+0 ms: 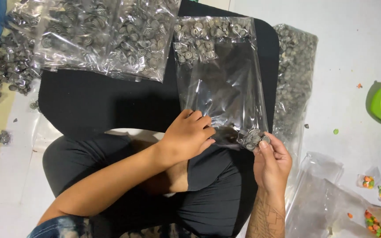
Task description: The person is manually sorting and packing small metal parts into clear plastic bags on a floor-level workspace.
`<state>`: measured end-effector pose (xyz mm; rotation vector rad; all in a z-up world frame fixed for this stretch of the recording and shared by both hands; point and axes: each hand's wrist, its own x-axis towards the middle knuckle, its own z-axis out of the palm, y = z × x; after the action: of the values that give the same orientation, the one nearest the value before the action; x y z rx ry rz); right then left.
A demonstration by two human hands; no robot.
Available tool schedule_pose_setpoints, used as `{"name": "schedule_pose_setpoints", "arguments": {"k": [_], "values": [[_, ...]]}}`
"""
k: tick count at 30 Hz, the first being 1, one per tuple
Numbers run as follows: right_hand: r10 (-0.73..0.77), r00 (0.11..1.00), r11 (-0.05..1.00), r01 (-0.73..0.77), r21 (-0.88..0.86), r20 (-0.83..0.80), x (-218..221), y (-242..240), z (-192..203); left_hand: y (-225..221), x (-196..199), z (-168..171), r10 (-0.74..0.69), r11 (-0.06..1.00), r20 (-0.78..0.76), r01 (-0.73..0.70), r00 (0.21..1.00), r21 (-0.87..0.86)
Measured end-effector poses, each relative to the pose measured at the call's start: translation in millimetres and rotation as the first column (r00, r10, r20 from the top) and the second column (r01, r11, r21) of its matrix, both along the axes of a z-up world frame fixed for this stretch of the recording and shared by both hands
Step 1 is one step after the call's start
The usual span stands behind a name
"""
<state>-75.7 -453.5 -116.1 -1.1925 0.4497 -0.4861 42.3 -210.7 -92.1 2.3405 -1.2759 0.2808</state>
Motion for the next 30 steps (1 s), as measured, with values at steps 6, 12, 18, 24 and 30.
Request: {"name": "schedule_pose_setpoints", "arguments": {"k": [6,12,18,24,30], "values": [[0.110,0.994,0.994,-0.111,-0.007,-0.023,-7,-12,0,6,5,4,-0.003,0.997,-0.197,-0.011,0.980,-0.073],[0.204,0.978,0.976,-0.206,-0.075,-0.032,-12,-29,-17,4,3,33,0.114,0.974,-0.121,-0.135,0.986,-0.181],[0.202,0.971,0.954,-0.226,-0.200,-0.130,-21,-29,-15,-2,-4,62,0.203,0.968,0.080,-0.188,0.976,-0.169],[0.257,0.963,0.939,-0.269,-0.216,-0.084,-22,-16,-17,-5,-10,77,0.212,0.964,0.203,-0.170,0.956,-0.204],[0.146,0.982,0.962,-0.169,-0.213,-0.121,-16,-21,-29,6,-17,78,0.220,0.950,0.154,-0.175,0.963,-0.258]]}}
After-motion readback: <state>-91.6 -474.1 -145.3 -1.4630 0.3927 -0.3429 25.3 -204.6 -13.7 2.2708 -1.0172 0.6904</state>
